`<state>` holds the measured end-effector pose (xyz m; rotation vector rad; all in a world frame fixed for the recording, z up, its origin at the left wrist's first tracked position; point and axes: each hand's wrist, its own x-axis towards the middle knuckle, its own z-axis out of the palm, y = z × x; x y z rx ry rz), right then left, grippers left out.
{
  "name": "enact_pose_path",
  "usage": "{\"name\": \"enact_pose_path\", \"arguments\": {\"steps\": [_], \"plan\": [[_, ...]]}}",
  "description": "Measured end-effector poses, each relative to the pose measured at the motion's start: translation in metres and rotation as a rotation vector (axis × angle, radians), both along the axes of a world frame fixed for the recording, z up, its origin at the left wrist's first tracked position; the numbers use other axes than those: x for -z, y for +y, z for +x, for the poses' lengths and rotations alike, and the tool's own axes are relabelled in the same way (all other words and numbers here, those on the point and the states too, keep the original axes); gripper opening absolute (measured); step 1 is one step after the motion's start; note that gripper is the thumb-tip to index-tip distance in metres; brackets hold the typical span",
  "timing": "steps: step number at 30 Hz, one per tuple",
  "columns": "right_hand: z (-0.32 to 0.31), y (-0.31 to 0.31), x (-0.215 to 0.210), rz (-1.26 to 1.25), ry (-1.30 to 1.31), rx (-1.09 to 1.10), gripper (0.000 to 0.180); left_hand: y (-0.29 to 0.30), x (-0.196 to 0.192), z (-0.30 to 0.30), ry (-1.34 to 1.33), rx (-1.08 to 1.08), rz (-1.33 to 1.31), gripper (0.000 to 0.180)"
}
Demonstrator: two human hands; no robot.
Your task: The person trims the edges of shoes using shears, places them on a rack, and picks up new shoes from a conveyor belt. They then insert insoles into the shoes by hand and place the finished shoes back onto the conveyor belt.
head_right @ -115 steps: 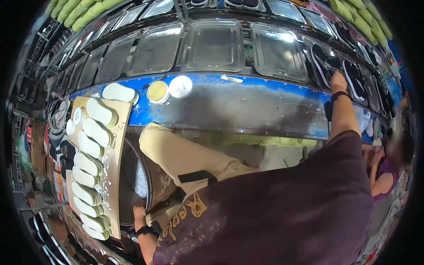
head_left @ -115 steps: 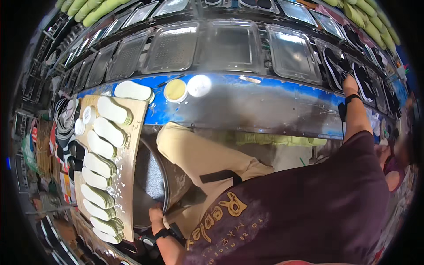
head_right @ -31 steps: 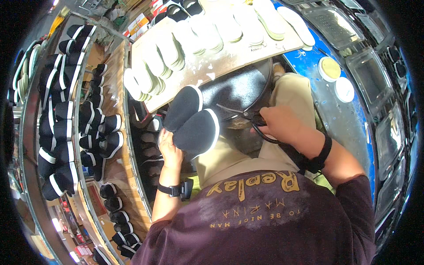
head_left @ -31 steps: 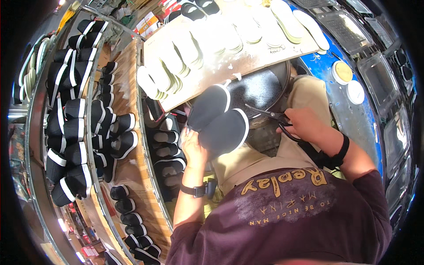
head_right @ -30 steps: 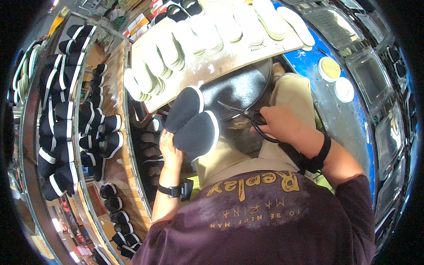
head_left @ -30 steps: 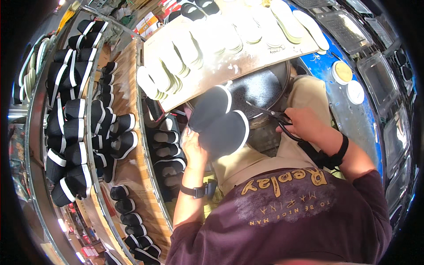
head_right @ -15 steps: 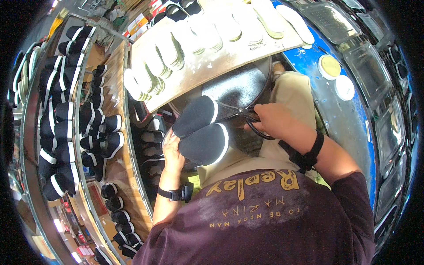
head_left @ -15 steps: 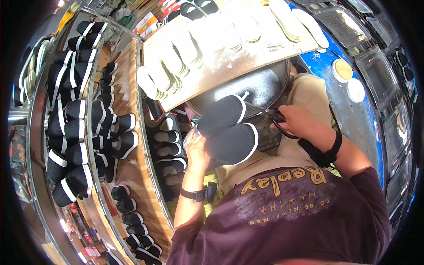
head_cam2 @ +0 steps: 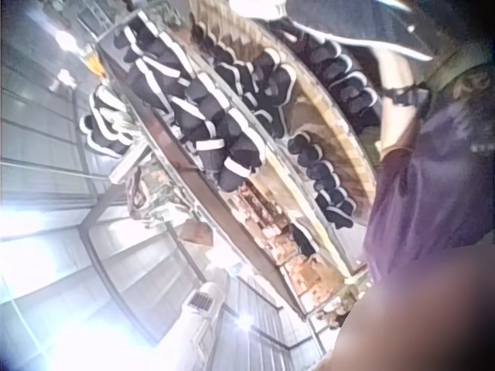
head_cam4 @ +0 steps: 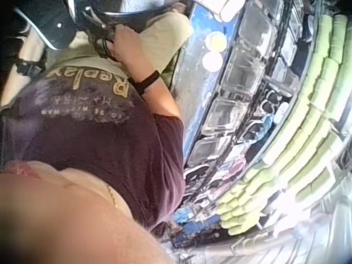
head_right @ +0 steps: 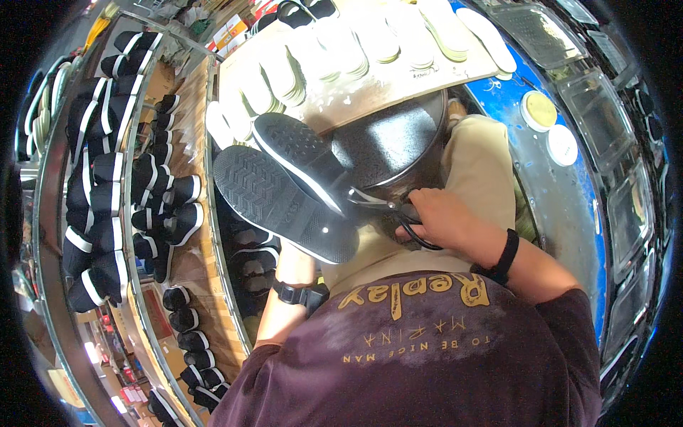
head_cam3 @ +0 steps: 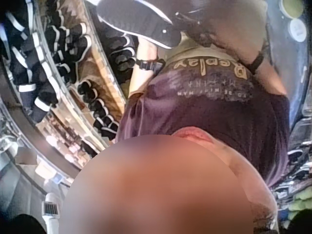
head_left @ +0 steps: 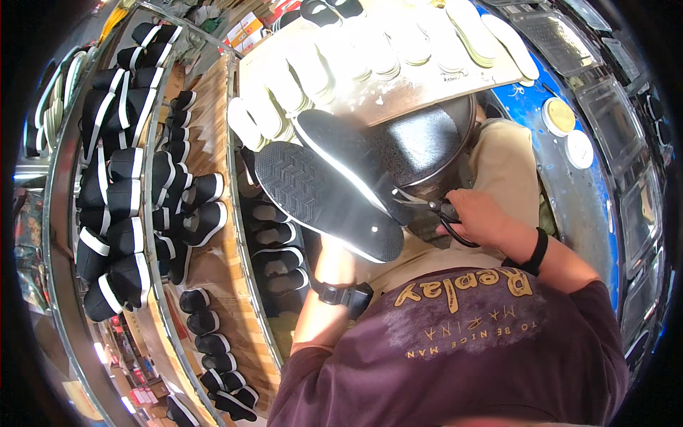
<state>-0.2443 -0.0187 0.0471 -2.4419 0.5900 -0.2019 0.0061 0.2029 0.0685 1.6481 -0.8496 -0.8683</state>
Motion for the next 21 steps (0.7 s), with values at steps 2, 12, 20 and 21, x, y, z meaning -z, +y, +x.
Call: {"name": "enact_pose_path", "arguments": {"steps": [2, 12, 20, 21], "plan": [[0.008, 0.0, -0.003, -0.017, -0.034, -0.006, 0.056, -0.04, 0.007, 0.0, 0.063, -0.026, -0.041, 0.029], [0.002, -0.008, -0.007, 0.137, 0.166, -0.002, 0.053, -0.046, 0.013, -0.008, 0.383, -0.059, -0.226, 0.027], [-0.001, -0.006, -0.004, 0.05, 0.151, -0.035, 0.054, -0.088, 0.02, -0.006, 0.645, -0.079, -0.384, 0.026], [-0.001, -0.006, -0.005, 0.052, 0.151, -0.033, 0.054, -0.094, 0.021, -0.006, 0.678, -0.081, -0.401, 0.026]]}}
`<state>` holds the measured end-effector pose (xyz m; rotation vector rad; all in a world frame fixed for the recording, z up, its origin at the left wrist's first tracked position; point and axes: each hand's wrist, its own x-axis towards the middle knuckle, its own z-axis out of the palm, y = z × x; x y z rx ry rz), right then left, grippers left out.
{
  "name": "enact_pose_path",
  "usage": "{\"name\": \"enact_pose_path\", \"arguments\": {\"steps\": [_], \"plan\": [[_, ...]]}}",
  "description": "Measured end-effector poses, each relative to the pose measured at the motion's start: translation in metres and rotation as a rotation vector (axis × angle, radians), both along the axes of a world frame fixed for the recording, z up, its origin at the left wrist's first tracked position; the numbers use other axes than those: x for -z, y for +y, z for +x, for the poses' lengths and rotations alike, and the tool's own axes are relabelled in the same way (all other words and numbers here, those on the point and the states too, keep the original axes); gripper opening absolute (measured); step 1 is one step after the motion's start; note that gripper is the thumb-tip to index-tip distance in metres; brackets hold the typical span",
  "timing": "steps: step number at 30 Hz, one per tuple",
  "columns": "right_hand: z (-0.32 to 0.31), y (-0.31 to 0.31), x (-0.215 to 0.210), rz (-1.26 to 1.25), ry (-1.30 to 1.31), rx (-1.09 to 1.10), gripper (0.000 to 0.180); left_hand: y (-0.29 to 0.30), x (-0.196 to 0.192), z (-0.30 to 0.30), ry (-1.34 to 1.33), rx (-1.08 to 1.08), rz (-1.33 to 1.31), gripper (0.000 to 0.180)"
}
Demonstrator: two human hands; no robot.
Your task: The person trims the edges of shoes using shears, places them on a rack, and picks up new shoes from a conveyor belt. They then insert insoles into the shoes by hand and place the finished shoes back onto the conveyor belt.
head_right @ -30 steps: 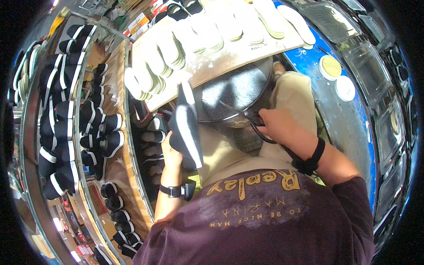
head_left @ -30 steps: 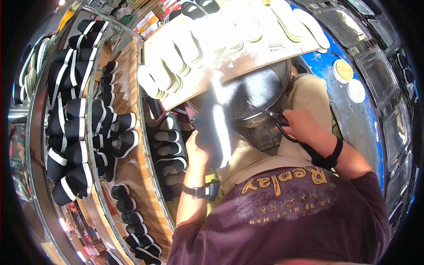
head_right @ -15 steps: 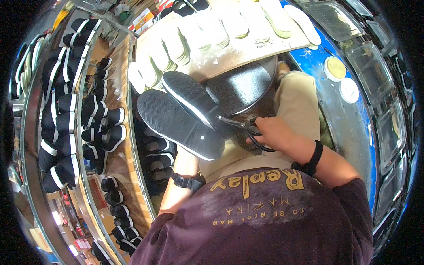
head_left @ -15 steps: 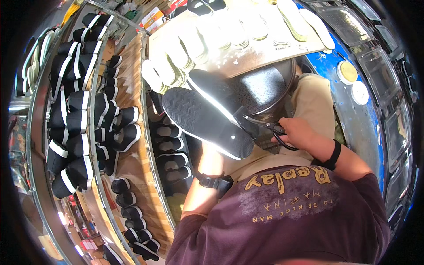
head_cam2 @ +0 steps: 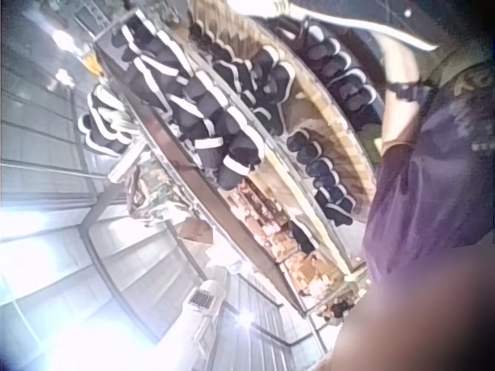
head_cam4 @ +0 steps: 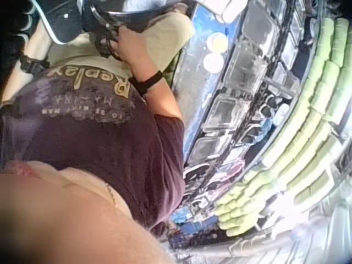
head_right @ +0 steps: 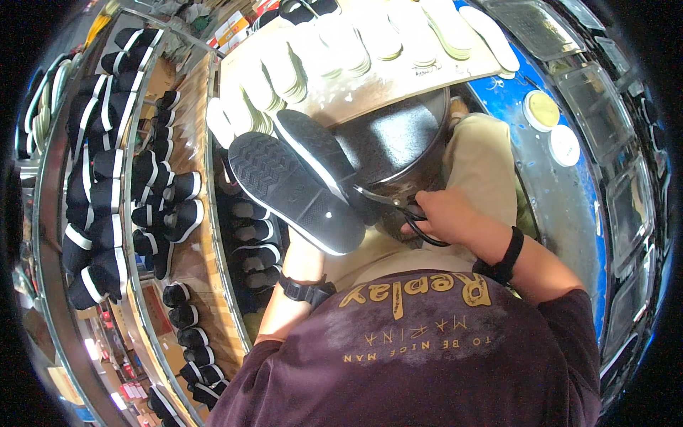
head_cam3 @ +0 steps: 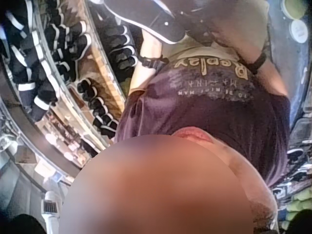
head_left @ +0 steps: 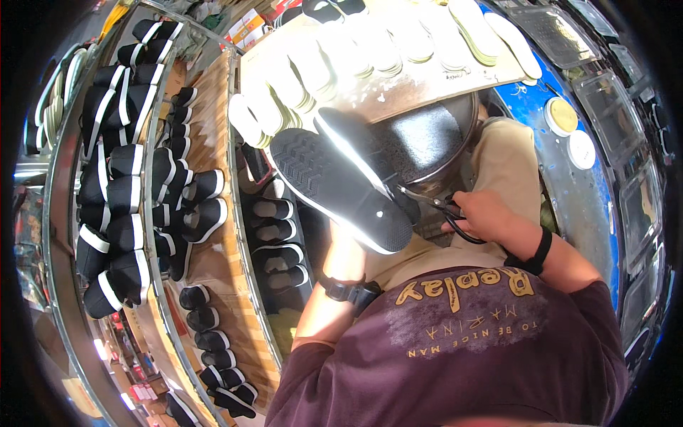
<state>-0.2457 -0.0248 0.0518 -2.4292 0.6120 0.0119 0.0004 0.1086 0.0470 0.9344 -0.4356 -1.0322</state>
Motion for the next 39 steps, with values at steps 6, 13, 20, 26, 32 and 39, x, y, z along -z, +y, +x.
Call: {"name": "enact_pose_path", "arguments": {"steps": [6, 13, 20, 26, 32, 39], "plan": [[0.002, -0.001, -0.004, 0.056, 0.057, 0.063, 0.053, -0.001, 0.012, 0.01, 0.029, 0.017, -0.027, 0.025], [0.008, 0.002, -0.025, -0.052, -0.144, -0.078, 0.057, 0.003, 0.012, 0.005, 0.041, 0.059, -0.012, 0.027], [0.008, 0.0, -0.019, -0.09, -0.027, -0.051, 0.056, 0.005, 0.012, 0.003, 0.199, -0.225, 0.075, 0.025], [0.004, -0.006, -0.014, -0.045, -0.154, 0.041, 0.054, 0.009, 0.017, 0.009, 0.084, -0.212, 0.168, 0.024], [0.005, -0.025, -0.022, 0.036, -0.102, 0.162, 0.054, 0.034, -0.02, 0.018, -0.393, -0.038, 0.345, 0.019], [0.008, -0.04, -0.019, 0.09, -0.119, 0.089, 0.057, 0.051, -0.028, 0.031, -1.214, 0.043, 0.277, 0.021]]}}
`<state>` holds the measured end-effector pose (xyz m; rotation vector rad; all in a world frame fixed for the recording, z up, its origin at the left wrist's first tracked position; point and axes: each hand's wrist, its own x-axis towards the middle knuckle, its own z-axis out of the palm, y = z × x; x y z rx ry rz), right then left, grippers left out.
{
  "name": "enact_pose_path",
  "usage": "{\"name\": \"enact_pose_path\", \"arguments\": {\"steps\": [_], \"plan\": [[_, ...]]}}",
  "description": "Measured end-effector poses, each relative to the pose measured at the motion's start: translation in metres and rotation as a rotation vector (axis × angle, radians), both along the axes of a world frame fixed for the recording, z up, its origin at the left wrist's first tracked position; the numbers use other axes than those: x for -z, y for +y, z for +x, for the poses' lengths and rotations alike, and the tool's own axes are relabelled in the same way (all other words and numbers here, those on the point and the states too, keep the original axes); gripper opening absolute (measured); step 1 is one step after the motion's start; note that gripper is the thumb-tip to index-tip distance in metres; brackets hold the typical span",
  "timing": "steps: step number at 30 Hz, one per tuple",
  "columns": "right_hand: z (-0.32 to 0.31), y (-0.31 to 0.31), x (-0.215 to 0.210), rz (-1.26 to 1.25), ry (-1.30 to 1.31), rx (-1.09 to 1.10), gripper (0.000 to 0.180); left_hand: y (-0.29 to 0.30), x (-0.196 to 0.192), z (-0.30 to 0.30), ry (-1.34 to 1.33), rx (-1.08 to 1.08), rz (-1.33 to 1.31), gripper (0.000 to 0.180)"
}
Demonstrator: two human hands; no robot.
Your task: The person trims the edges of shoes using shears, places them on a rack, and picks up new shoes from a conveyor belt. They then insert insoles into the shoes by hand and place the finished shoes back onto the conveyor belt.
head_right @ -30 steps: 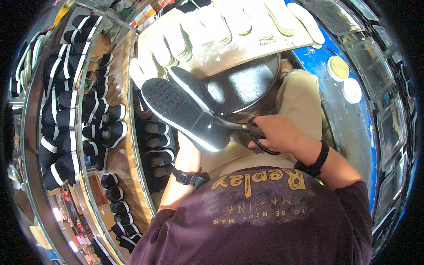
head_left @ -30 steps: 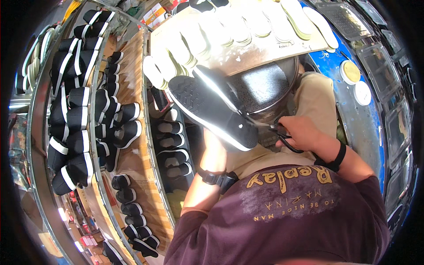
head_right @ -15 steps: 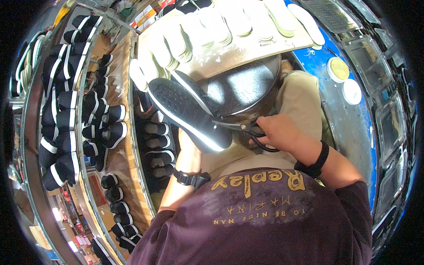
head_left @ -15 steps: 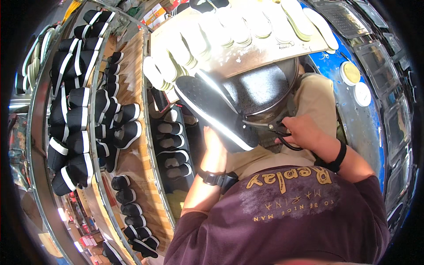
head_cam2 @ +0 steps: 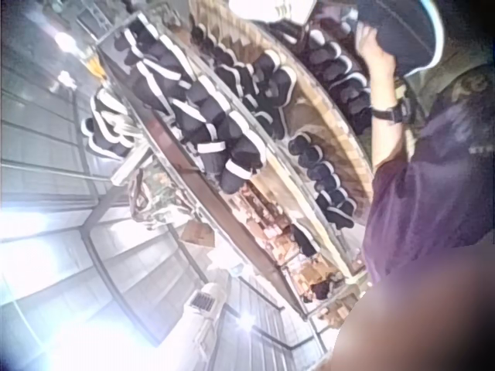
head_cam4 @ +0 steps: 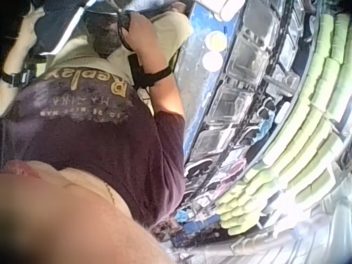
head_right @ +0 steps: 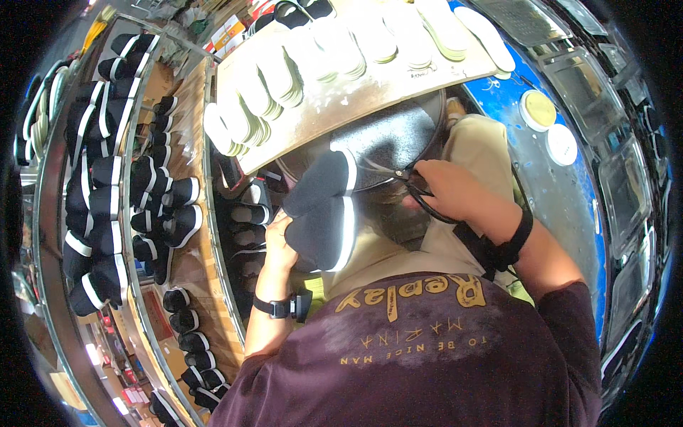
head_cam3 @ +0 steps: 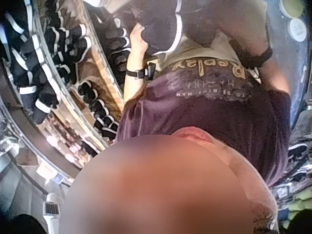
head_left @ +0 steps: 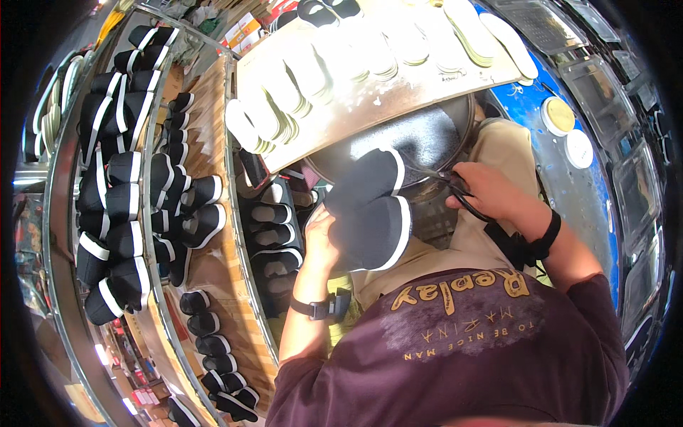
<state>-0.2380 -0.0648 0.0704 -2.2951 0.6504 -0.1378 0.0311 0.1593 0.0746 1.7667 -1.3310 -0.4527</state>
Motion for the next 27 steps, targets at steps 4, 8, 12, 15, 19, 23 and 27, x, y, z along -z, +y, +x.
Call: {"name": "enact_pose_path", "arguments": {"steps": [4, 8, 12, 15, 19, 23, 27], "plan": [[0.001, -0.003, -0.003, -0.046, 0.0, -0.056, 0.057, 0.005, -0.005, 0.005, -0.267, 0.095, 0.033, 0.021], [0.004, -0.003, -0.01, -0.105, 0.033, -0.04, 0.054, 0.005, -0.007, 0.008, -0.402, 0.126, 0.05, 0.021], [0.001, -0.013, 0.001, -0.195, 0.131, -0.051, 0.049, 0.003, -0.001, 0.011, -0.451, 0.126, 0.04, 0.024], [-0.002, -0.019, 0.0, -0.192, 0.134, 0.055, 0.046, 0.002, 0.012, 0.009, -0.311, 0.02, 0.12, 0.026], [-0.017, -0.033, 0.019, -0.366, 0.059, 0.23, 0.043, -0.037, 0.026, 0.003, -0.209, -0.177, 0.063, 0.021], [-0.023, -0.033, 0.018, -0.434, 0.078, 0.356, 0.042, -0.08, 0.039, -0.016, -0.422, -0.256, 0.108, 0.026], [-0.043, -0.036, 0.039, -0.429, 0.027, 0.45, 0.041, -0.091, 0.036, -0.053, -0.29, -0.035, 0.29, 0.037]]}}
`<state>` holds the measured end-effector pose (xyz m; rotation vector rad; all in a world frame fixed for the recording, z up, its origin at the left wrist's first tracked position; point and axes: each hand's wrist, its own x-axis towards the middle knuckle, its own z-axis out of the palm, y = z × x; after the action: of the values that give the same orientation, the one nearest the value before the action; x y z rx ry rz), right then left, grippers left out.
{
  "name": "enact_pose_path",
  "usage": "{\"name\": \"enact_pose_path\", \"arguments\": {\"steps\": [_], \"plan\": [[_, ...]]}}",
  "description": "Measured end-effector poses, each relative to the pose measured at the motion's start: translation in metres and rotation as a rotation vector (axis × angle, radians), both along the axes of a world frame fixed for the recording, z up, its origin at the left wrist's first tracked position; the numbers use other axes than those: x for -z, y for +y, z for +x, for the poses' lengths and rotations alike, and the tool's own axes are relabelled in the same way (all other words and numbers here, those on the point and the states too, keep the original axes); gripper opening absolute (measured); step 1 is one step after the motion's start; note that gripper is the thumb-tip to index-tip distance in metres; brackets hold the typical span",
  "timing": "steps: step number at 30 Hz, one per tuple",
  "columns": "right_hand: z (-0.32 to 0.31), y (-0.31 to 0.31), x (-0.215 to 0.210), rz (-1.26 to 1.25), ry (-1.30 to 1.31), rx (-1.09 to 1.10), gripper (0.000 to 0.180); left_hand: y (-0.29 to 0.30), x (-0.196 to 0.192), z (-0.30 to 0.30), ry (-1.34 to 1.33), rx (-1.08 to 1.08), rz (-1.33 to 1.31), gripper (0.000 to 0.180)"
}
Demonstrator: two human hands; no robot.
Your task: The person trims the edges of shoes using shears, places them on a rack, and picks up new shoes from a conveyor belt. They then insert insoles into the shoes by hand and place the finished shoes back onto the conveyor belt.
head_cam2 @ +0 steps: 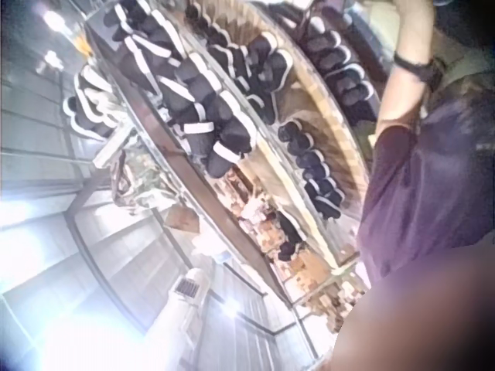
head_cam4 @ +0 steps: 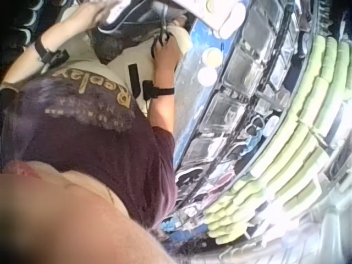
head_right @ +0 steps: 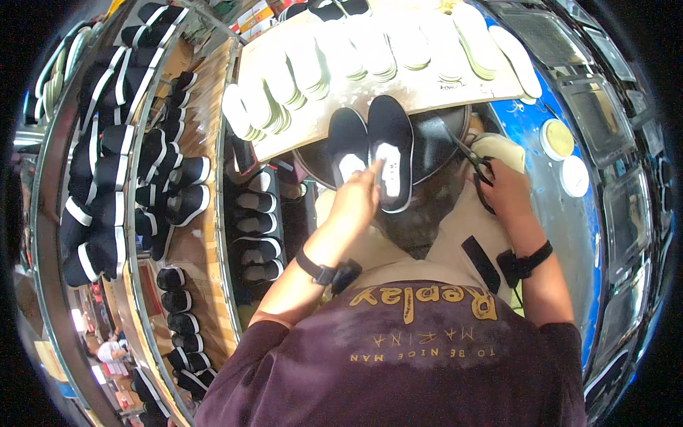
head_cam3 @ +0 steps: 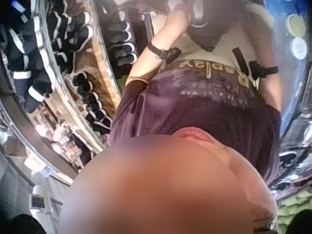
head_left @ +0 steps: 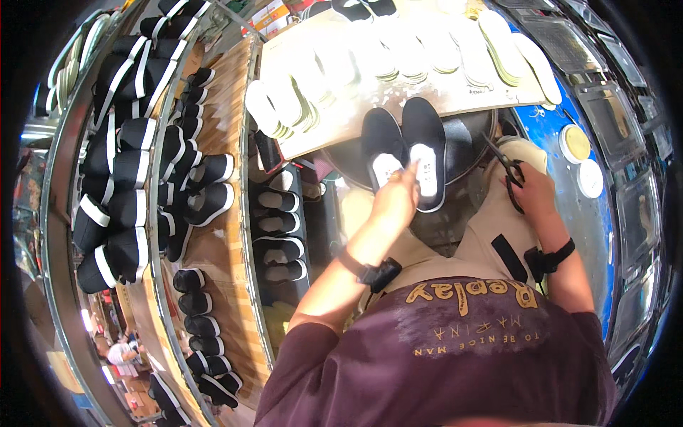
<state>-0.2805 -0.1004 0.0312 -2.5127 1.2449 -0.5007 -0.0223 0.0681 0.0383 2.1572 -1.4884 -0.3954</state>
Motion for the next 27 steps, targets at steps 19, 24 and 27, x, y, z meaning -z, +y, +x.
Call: {"name": "enact_pose_path", "arguments": {"steps": [19, 24, 27], "plan": [[-0.023, -0.013, 0.046, -0.014, 0.083, 0.051, 0.033, 0.223, -0.126, 0.084, -0.802, -0.327, -0.151, 0.047], [-0.022, -0.009, 0.046, -0.096, 0.112, 0.014, 0.034, 0.373, -0.138, 0.161, -1.127, -0.743, 0.05, 0.04], [-0.016, -0.001, 0.037, -0.102, 0.145, 0.013, 0.034, 0.5, -0.138, 0.207, -0.954, -1.193, 0.342, 0.045]]}}
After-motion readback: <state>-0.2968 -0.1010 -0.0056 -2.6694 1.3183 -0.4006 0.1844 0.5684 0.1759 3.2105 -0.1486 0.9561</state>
